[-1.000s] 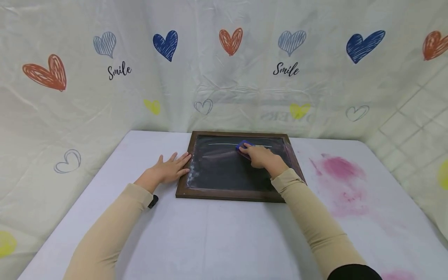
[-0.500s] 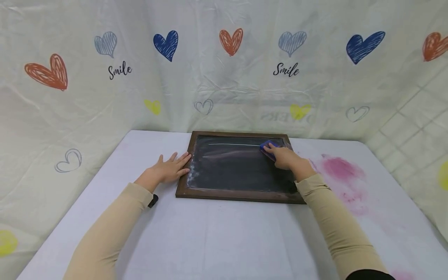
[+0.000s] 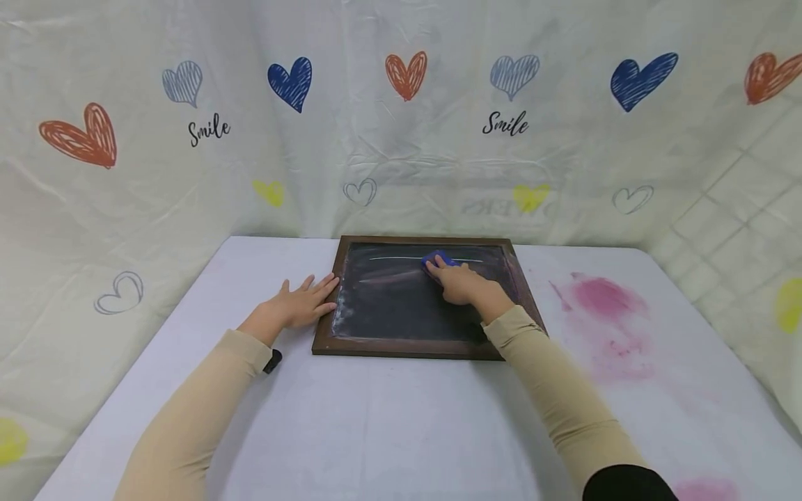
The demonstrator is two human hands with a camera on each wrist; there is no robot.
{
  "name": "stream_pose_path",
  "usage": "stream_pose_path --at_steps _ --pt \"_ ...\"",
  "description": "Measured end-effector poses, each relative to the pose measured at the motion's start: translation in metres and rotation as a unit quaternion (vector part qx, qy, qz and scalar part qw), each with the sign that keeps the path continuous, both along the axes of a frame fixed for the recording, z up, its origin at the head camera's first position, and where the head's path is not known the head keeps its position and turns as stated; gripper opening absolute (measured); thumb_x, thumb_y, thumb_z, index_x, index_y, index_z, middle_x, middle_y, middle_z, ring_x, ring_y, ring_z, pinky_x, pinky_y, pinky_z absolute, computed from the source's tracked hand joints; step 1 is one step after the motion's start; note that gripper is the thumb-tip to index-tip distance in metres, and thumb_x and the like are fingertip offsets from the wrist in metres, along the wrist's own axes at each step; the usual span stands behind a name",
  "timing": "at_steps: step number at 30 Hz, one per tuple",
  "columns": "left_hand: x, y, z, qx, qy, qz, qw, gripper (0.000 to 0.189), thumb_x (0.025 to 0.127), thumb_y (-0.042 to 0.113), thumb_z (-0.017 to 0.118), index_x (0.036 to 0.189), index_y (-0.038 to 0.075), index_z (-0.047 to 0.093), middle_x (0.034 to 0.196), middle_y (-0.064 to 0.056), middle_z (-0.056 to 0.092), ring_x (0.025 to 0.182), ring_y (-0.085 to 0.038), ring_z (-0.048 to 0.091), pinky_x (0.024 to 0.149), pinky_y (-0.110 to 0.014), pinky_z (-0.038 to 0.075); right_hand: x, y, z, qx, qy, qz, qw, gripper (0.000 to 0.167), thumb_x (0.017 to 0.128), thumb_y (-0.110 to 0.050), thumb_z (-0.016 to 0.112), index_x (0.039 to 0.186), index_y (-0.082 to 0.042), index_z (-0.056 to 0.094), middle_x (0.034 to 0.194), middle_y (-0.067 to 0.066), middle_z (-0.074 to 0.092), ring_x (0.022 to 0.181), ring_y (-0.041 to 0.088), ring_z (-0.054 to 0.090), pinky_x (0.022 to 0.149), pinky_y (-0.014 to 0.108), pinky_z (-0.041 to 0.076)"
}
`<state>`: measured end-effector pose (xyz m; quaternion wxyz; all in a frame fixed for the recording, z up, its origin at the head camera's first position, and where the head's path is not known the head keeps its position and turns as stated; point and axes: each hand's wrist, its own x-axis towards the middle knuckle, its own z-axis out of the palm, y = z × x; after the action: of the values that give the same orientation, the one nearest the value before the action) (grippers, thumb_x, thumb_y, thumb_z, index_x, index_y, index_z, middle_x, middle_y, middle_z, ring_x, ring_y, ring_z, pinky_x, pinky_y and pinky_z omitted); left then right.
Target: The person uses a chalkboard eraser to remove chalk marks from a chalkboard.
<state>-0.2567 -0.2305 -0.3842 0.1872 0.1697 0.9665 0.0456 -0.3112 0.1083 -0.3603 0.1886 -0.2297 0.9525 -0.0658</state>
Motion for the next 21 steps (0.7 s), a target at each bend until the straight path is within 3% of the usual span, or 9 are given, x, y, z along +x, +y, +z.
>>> stream_pose_path --at_steps 4,11,16,21 --pt "-0.001 0.002 0.000 0.000 0.004 -0.002 1.0000 0.067 0.112 0.046 0.032 0.167 0.014 0.009 0.172 -0.007 0.006 0.155 -0.041 0.007 0.114 -0.075 0.002 0.009 -0.038 0.001 0.022 -0.017 0.006 0.9996 0.072 0.104 0.002 0.043 0.167 -0.017 0.013 0.172 0.010 0.001 0.146 0.061 0.010 0.114 0.070 0.022" --pt "0.000 -0.001 -0.001 0.006 0.000 0.006 1.0000 0.067 0.112 0.045 0.034 0.166 0.013 0.011 0.172 -0.008 0.007 0.155 -0.043 0.007 0.113 -0.076 0.002 0.028 -0.089 -0.001 0.052 0.003 0.088 0.9948 0.073 0.106 0.002 0.046 0.167 -0.021 0.014 0.172 0.002 0.003 0.148 0.058 0.014 0.117 0.065 0.023" --pt "0.002 0.000 -0.001 0.004 0.003 0.005 1.0000 0.068 0.112 0.046 0.033 0.166 0.013 0.010 0.172 -0.008 0.007 0.155 -0.042 0.007 0.114 -0.075 0.001 0.041 -0.099 -0.002 0.064 0.023 0.126 0.9897 0.072 0.106 0.000 0.049 0.166 -0.024 0.018 0.172 -0.003 0.005 0.147 0.055 0.020 0.115 0.060 0.031" --pt "0.000 0.001 0.000 -0.002 0.008 0.004 1.0000 0.067 0.112 0.046 0.032 0.166 0.013 0.010 0.172 -0.008 0.007 0.155 -0.042 0.007 0.114 -0.075 0.001 0.042 -0.093 -0.001 0.045 0.045 0.139 0.9882 0.073 0.104 0.003 0.052 0.165 -0.024 0.022 0.171 -0.002 0.010 0.144 0.057 0.027 0.114 0.060 0.033"
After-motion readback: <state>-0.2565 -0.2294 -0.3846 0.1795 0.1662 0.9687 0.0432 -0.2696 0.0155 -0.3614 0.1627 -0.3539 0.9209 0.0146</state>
